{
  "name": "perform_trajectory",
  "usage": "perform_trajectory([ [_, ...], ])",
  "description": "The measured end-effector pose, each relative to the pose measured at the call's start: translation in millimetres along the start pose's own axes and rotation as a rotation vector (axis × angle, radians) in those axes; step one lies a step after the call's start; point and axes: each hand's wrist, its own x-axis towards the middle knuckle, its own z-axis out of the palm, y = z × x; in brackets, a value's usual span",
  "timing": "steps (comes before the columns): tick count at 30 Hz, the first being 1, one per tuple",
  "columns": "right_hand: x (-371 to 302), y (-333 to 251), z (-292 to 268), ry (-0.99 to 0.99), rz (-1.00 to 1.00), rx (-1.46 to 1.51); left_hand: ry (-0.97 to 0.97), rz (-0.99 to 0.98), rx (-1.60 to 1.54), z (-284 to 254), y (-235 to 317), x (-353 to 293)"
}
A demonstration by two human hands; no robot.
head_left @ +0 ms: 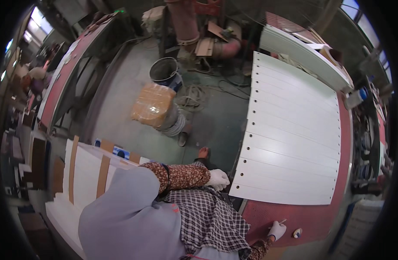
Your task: Assembling slatted white furniture panels and cleaning the surface with a cloth.
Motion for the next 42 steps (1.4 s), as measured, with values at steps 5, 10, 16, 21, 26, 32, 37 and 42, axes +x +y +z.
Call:
perform_trajectory([
  [5,27.5,43.0,29.3,0.126,0.010,-0.023,0.062,-0.044,-0.059,-27.7,7.8,-6.0],
  [10,-29.9,-41.1,12.2,0.361,-0.107,-0.329,-0.035,0.001,-0.036,-66.2,4.6,-0.9],
  [16,-28.9,-162.5,83.5,0.526,-0.428,-0.436,-0.197,0.076,-0.157,-131.8,33.8,3.9],
  [21,-59.3,-287.4,180.4,0.335,-0.697,-0.406,-0.048,0.122,-0.336,-192.9,52.5,-12.8],
  [26,-79.7,-355.2,235.6,0.221,-0.823,-0.402,0.071,0.174,-0.322,-239.9,64.1,-19.1],
  [32,-72.0,-405.5,274.3,0.137,-0.896,-0.381,0.043,0.236,-0.336,-294.8,69.4,10.9],
  [37,-46.6,-427.4,290.6,0.137,-0.877,-0.363,0.058,0.171,-0.433,-312.6,130.9,25.1],
  [42,-17.1,-456.0,295.4,0.134,-0.869,-0.339,-0.021,0.115,-0.361,-334.5,180.9,54.4],
])
